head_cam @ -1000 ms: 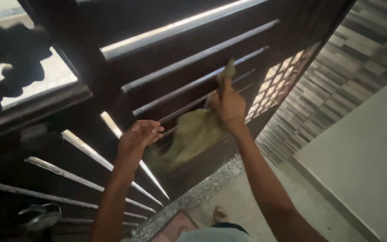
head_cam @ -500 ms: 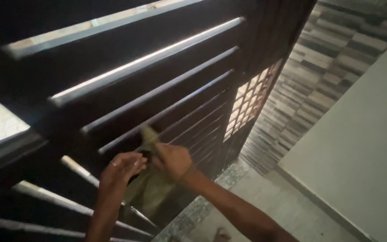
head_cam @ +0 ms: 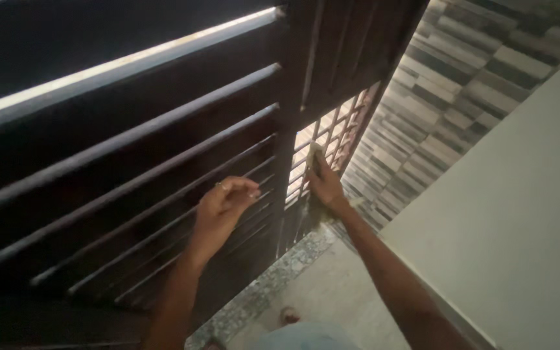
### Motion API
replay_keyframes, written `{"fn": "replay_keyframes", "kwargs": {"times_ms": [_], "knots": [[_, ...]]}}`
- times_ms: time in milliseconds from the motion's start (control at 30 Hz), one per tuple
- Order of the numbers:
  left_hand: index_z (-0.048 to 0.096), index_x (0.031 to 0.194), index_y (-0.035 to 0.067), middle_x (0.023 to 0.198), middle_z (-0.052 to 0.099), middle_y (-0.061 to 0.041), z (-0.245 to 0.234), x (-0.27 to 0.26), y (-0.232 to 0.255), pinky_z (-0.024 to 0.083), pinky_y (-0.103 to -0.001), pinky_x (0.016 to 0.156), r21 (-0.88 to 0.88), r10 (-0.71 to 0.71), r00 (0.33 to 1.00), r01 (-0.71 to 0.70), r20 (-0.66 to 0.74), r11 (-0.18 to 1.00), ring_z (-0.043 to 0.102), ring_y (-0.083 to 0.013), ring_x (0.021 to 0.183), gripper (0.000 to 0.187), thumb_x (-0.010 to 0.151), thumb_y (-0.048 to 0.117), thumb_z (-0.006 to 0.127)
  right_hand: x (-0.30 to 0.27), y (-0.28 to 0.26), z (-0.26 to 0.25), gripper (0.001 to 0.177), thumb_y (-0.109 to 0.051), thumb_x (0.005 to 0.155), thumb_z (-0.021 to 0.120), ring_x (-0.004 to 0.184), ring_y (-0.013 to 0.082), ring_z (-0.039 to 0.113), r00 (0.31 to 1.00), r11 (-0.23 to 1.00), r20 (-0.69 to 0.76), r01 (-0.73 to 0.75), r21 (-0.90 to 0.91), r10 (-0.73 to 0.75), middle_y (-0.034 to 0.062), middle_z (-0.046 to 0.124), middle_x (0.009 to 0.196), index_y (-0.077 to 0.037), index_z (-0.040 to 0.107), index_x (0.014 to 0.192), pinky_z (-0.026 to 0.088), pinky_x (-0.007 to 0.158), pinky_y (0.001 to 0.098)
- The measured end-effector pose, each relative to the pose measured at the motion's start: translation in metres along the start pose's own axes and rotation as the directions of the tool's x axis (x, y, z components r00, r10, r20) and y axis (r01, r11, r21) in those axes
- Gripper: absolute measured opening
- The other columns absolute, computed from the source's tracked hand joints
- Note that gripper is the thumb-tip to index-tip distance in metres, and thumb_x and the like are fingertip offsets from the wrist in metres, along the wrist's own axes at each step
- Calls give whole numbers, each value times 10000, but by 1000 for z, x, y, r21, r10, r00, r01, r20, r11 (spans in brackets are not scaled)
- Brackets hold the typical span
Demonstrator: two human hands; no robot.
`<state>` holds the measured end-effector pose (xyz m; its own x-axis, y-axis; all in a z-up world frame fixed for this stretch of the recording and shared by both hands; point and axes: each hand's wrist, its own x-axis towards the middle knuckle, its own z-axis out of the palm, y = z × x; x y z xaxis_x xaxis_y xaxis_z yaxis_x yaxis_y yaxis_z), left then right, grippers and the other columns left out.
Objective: The person wipes the handlebars and front panel of a scooter with a cloth. They then walk to a wooden gate and wipe the horizontal slats and frame with the same cloth, moving from the top to the bottom of the gate.
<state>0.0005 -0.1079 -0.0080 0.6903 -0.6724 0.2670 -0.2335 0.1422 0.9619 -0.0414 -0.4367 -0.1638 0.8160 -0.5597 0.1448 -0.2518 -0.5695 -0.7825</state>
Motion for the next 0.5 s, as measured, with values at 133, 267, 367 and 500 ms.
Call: {"fn": "replay_keyframes", "kwargs": {"times_ms": [133, 267, 367, 500], "knots": [[697, 1103, 24, 1074, 735, -80, 24, 21, -14, 579, -289, 913, -46, -59, 997, 57, -47, 997, 716, -143, 1026, 156, 975, 111, 675, 45, 28, 6, 771, -382, 963, 627, 939, 434, 690, 960, 907, 254, 210, -366, -119, 259, 697, 1029, -220, 247, 1614, 534, 854, 548], [696, 1100, 21, 1066, 739, -81, 29, 28, -39, 573, -285, 894, -38, -95, 985, 90, -144, 995, 714, -141, 1021, 173, 957, 115, 670, 46, 21, -5, 799, -328, 906, 600, 883, 417, 713, 935, 826, 330, 288, -485, -133, 219, 718, 969, -253, 232, 1612, 552, 810, 557], [702, 1101, 31, 1024, 765, -93, 32, 26, -51, 584, -288, 863, 33, -93, 980, 101, -177, 994, 731, -154, 952, 179, 983, 159, 662, 58, 18, -30, 739, -277, 944, 548, 808, 377, 732, 941, 780, 321, 278, -561, -105, 176, 722, 911, -278, 245, 1619, 567, 761, 551], [711, 1098, 32, 1034, 757, -91, 43, 32, -44, 569, -291, 848, 148, -120, 972, 152, -201, 977, 727, -149, 963, 192, 972, 164, 649, 28, 7, 1, 780, -296, 860, 637, 736, 392, 703, 942, 856, 251, 311, -412, -221, 157, 715, 772, -215, 278, 1549, 540, 702, 554]]}}
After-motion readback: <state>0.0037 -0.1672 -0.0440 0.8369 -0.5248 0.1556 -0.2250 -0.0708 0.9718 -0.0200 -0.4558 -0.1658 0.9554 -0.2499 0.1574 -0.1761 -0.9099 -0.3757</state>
